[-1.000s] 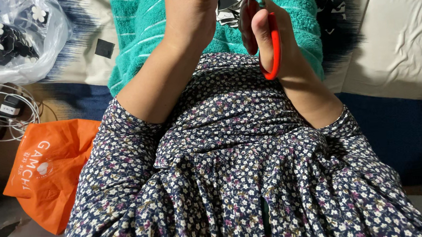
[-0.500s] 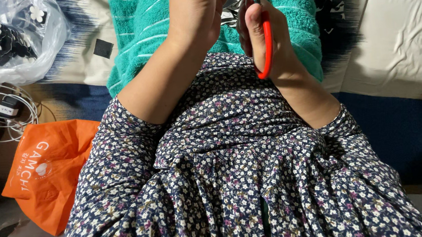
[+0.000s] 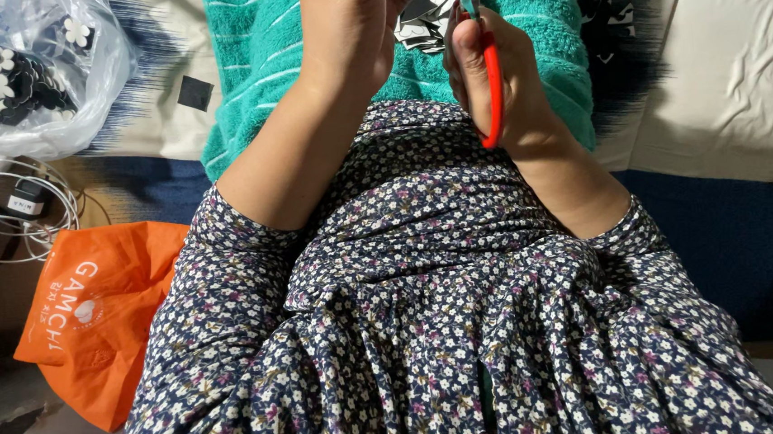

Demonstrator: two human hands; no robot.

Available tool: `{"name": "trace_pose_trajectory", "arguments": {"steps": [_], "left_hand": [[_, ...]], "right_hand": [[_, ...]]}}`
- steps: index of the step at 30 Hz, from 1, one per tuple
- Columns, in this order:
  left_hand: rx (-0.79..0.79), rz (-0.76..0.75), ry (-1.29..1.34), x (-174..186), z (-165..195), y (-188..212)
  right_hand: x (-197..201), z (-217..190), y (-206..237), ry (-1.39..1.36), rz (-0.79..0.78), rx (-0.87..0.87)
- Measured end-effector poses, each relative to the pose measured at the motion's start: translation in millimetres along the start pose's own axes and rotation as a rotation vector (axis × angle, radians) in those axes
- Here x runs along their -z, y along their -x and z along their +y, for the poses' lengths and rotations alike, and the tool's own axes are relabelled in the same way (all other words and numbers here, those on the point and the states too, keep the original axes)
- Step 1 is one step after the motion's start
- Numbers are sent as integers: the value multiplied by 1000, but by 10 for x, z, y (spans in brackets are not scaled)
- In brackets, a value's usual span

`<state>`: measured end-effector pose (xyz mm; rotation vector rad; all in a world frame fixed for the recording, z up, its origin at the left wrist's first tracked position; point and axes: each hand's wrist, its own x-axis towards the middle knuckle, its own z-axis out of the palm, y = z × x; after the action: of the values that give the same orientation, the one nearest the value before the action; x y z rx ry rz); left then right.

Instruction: The person lies on a bed and cuts small white and black fabric pieces with red-handled scissors, working on their lap. They trim pieces one at a time and place the cut pieces on the towel beside them, with finished pieces accumulating in a plastic bag and on the bed.

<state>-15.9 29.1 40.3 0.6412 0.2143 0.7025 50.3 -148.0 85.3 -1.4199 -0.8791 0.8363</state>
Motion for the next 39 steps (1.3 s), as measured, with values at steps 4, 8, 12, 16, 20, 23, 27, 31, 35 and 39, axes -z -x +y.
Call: {"name": "trace_pose_trajectory", "arguments": {"steps": [4,8,12,16,20,23,27,31,35,39], "left_hand": [[-55,-33,51,-29,106,55],[-34,1,-91,-149,208,78],[-69,-54,-121,-256,291,99],[-45,-52,-125,-263,349,122],[-20,0,-95,-230,334,77],[-42,-20,-104,-197,322,74],[-92,-21,-180,-227,318,83],[-87,-79,-243,-296,314,92],[-38,-102,-179,-300,306,87],[-44,-103,-220,-266,280,81]], "right_hand": [[9,25,43,-21,20,11],[1,57,63,-42,41,7],[-5,79,51,-62,53,-16],[13,50,56,-11,62,-21],[36,-17,37,186,18,-25],[25,-67,23,129,-139,121],[-19,-119,14,155,-184,56],[-12,-170,25,177,-178,59],[11,-176,-35,288,-137,140],[26,-178,-28,270,-145,134]]}}
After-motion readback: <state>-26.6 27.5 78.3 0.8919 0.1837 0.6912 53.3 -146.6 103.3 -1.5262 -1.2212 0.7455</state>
